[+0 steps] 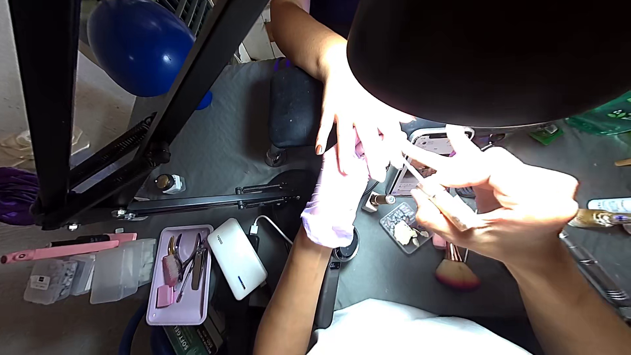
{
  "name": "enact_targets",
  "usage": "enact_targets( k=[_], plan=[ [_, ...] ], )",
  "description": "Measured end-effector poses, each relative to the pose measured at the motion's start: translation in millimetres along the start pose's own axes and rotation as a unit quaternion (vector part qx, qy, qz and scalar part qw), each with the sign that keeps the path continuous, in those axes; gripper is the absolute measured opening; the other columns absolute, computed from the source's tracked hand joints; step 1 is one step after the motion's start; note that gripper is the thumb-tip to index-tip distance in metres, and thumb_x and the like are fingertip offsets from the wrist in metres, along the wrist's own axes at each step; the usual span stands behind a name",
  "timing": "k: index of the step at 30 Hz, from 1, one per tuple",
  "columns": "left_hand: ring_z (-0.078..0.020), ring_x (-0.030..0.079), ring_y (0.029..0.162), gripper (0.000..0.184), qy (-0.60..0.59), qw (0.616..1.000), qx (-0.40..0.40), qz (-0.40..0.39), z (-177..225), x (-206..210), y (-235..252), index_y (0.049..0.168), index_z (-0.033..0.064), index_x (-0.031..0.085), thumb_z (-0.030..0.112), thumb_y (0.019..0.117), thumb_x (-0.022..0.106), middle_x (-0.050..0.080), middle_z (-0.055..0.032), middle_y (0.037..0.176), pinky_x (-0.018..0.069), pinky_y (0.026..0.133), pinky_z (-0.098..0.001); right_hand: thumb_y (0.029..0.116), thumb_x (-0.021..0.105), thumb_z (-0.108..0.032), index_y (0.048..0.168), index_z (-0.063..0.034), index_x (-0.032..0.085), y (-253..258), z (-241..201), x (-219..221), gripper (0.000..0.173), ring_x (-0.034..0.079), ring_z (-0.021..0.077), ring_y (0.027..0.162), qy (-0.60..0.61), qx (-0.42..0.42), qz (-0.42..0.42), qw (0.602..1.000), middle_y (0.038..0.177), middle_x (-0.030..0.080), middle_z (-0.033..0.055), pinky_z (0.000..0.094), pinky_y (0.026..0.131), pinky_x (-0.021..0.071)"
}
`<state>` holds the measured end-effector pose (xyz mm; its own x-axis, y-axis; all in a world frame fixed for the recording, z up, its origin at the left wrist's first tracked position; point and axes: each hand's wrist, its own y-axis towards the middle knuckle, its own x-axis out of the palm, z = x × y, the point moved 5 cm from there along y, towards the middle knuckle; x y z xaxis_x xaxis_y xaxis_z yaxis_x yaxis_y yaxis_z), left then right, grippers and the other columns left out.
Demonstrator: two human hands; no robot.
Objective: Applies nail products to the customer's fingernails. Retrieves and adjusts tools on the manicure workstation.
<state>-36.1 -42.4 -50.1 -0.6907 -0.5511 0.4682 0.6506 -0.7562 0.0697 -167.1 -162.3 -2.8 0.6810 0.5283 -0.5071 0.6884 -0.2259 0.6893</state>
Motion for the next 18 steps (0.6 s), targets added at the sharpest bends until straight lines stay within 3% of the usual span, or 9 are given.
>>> enact_targets(
  k=[4,7,9,12,15,18],
  plan=[
    [0.0002,0.061,0.09,0.017,-0.035,0.999,0.005,-0.003,-3.0,2.9,1.1,0.112,0.017,0.062,0.009,0.1056,0.048,0.063,0.0058,0.096,0.051,0.08,-0.0154,0.088,0.073,-0.018,0.088,-0.0041,0.068,0.2,-0.2,0.9,0.014,0.072,0.0077,0.102,-0.018,-0.001,-0.002,1.0,0.104,0.077,0.0103,0.0245,0.094,0.0569],
    [0.0008,0.06,0.09,0.018,-0.041,0.999,0.01,-0.006,-4.0,3.1,1.0,0.113,0.0171,0.061,0.007,0.105,0.048,0.063,0.0058,0.096,0.0509,0.08,-0.0151,0.0873,0.072,-0.018,0.087,-0.0033,0.068,0.2,1.1,0.0,0.015,0.071,0.006,0.099,-0.026,-0.002,-0.006,1.0,0.1,0.077,0.01,0.0231,0.093,0.0561],
    [0.0028,0.059,0.084,0.016,-0.017,1.0,0.005,0.004,-3.6,3.0,0.3,0.109,0.018,0.06,0.008,0.105,0.048,0.061,0.007,0.091,0.0498,0.074,-0.0126,0.0881,0.073,-0.017,0.089,-0.0029,0.069,0.8,1.9,-0.7,0.015,0.072,0.009,0.104,-0.025,-0.001,-0.008,1.0,0.103,0.077,0.0108,0.0268,0.098,0.0563],
    [0.0037,0.057,0.074,0.013,0.027,0.999,0.001,0.019,-0.7,3.2,1.3,0.103,0.0167,0.061,0.01,0.1048,0.05,0.059,0.0068,0.084,0.0479,0.065,-0.011,0.0875,0.073,-0.018,0.089,-0.0026,0.07,0.9,4.1,-1.3,0.016,0.072,0.0082,0.102,-0.026,0.007,-0.003,1.0,0.101,0.077,0.0102,0.0245,0.093,0.0572],
    [0.0045,0.056,0.072,0.014,0.009,1.0,-0.003,0.016,0.4,3.6,0.2,0.104,0.0176,0.061,0.01,0.1052,0.049,0.06,0.0074,0.084,0.0474,0.063,-0.0098,0.085,0.074,-0.019,0.089,-0.005,0.069,0.8,6.8,-1.7,0.015,0.07,0.0027,0.093,-0.009,0.018,0.0,1.0,0.095,0.075,0.0042,0.0192,0.084,0.0574],
    [0.0042,0.056,0.07,0.015,0.003,1.0,-0.004,0.004,0.9,0.7,-4.2,0.106,0.0172,0.062,0.007,0.104,0.05,0.061,0.007,0.084,0.0477,0.062,-0.0102,0.0846,0.074,-0.019,0.089,-0.0061,0.068,1.6,7.1,-2.2,0.015,0.07,0.0013,0.094,0.0,0.022,-0.005,1.0,0.096,0.076,0.0024,0.0183,0.085,0.0573]
  ],
)
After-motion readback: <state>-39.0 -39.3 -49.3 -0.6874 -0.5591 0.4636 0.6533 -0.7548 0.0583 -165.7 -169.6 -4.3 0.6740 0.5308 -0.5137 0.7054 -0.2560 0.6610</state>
